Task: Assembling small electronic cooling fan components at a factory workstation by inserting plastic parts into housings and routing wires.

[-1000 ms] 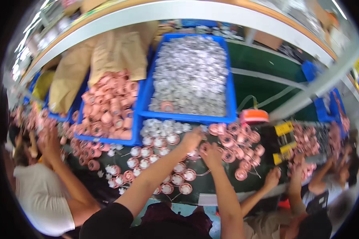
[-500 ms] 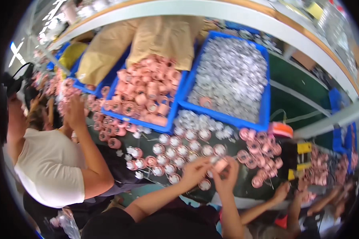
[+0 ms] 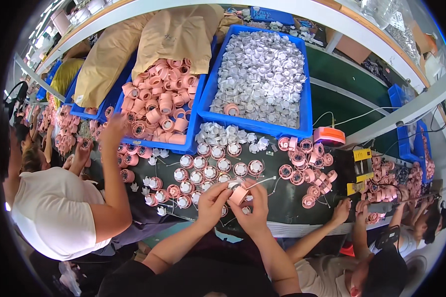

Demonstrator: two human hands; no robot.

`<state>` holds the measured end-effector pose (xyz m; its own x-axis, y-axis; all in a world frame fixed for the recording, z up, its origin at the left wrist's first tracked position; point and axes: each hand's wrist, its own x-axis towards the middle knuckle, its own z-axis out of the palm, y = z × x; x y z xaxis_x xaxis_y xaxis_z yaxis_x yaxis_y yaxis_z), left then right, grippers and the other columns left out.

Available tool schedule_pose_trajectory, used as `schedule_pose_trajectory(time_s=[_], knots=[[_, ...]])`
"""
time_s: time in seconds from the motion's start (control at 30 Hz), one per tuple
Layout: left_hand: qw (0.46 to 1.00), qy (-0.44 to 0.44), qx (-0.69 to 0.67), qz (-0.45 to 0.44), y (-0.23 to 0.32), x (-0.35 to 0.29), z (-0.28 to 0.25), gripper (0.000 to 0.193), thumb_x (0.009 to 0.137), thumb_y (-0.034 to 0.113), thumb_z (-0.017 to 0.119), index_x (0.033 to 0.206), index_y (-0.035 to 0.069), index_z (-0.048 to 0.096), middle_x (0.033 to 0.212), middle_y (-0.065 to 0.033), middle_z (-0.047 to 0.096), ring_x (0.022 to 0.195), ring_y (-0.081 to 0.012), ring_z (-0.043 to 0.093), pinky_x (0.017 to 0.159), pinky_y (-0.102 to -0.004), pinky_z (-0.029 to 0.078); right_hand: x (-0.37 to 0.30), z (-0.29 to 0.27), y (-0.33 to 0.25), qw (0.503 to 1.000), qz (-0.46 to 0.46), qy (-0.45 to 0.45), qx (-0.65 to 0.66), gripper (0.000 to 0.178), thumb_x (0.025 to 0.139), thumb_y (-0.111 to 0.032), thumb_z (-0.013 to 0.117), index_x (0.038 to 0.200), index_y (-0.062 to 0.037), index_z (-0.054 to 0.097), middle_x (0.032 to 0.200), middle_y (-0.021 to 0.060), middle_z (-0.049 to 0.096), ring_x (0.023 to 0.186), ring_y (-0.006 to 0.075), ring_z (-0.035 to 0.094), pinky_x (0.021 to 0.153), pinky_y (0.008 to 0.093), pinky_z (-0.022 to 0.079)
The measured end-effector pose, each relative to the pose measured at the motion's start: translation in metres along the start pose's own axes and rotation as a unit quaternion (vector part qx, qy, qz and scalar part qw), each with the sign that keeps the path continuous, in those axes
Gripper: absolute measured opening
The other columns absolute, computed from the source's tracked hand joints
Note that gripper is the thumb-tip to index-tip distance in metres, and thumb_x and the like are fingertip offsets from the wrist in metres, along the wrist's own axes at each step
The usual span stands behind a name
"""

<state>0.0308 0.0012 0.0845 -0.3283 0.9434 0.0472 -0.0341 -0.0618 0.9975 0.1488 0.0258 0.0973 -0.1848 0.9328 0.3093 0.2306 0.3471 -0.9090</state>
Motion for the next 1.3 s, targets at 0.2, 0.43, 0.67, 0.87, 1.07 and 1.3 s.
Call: schedule_pose_trajectory(time_s=[0.2,0.43,0.67,0.87,1.07,1.3], knots=[[0.999,0.024,0.009,0.023,0.005,-0.006,-0.002,0.021,0.082,0.002,0.057,0.102,-0.004,0.059,0.087,-0.0109,0.062,0.075,-0.0143,0.060,0.065,-0.0240,0.046,-0.003,0.002,-0.017,0.999,-0.024,0.013,-0.024,0.057,0.064,-0.001,0.075,0.115,0.0002,0.048,0.118,0.0149,0.044,0.099,0.0211,0.054,0.058,0.0229,0.055],[0.999,0.026,0.011,0.016,0.010,-0.011,-0.002,0.021,0.081,0.004,0.060,0.101,-0.004,0.060,0.092,-0.0126,0.063,0.077,-0.0159,0.061,0.065,-0.0251,0.047,-0.007,0.001,-0.023,0.997,-0.054,0.042,-0.041,0.057,0.064,-0.001,0.075,0.114,0.0011,0.048,0.118,0.0147,0.044,0.098,0.0201,0.054,0.058,0.0230,0.055],[0.999,0.034,-0.024,-0.034,0.017,-0.016,-0.007,0.020,0.082,0.005,0.059,0.099,-0.005,0.060,0.092,-0.0127,0.061,0.075,-0.0152,0.059,0.064,-0.0245,0.047,-0.004,0.003,-0.027,0.998,-0.041,0.011,-0.047,0.057,0.064,-0.001,0.075,0.115,0.0021,0.048,0.117,0.0147,0.045,0.097,0.0206,0.054,0.059,0.0235,0.055],[0.999,-0.001,-0.009,0.042,-0.007,-0.020,0.001,0.019,0.084,0.006,0.058,0.100,-0.003,0.057,0.092,-0.0077,0.058,0.076,-0.0086,0.056,0.061,-0.0231,0.048,-0.011,-0.007,-0.019,0.992,-0.058,0.006,-0.114,0.055,0.064,-0.006,0.075,0.112,0.0030,0.050,0.112,0.0180,0.049,0.100,0.0314,0.052,0.078,0.0349,0.048],[0.999,-0.020,-0.032,0.000,0.015,-0.025,-0.003,0.021,0.086,0.008,0.054,0.105,0.000,0.057,0.089,-0.0065,0.055,0.081,-0.0130,0.055,0.068,-0.0243,0.045,-0.014,-0.013,-0.017,0.982,-0.117,-0.032,-0.144,0.054,0.068,-0.005,0.071,0.115,0.0051,0.045,0.113,0.0197,0.047,0.103,0.0315,0.049,0.083,0.0371,0.044],[0.996,-0.046,-0.080,0.014,0.012,-0.030,0.006,0.029,0.082,0.017,0.063,0.104,-0.002,0.056,0.094,-0.0085,0.055,0.091,-0.0141,0.055,0.074,-0.0261,0.049,-0.015,-0.026,-0.037,0.965,-0.154,-0.054,-0.204,0.041,0.080,-0.010,0.064,0.113,0.0075,0.049,0.110,0.0220,0.053,0.091,0.0329,0.055,0.074,0.0335,0.044]])
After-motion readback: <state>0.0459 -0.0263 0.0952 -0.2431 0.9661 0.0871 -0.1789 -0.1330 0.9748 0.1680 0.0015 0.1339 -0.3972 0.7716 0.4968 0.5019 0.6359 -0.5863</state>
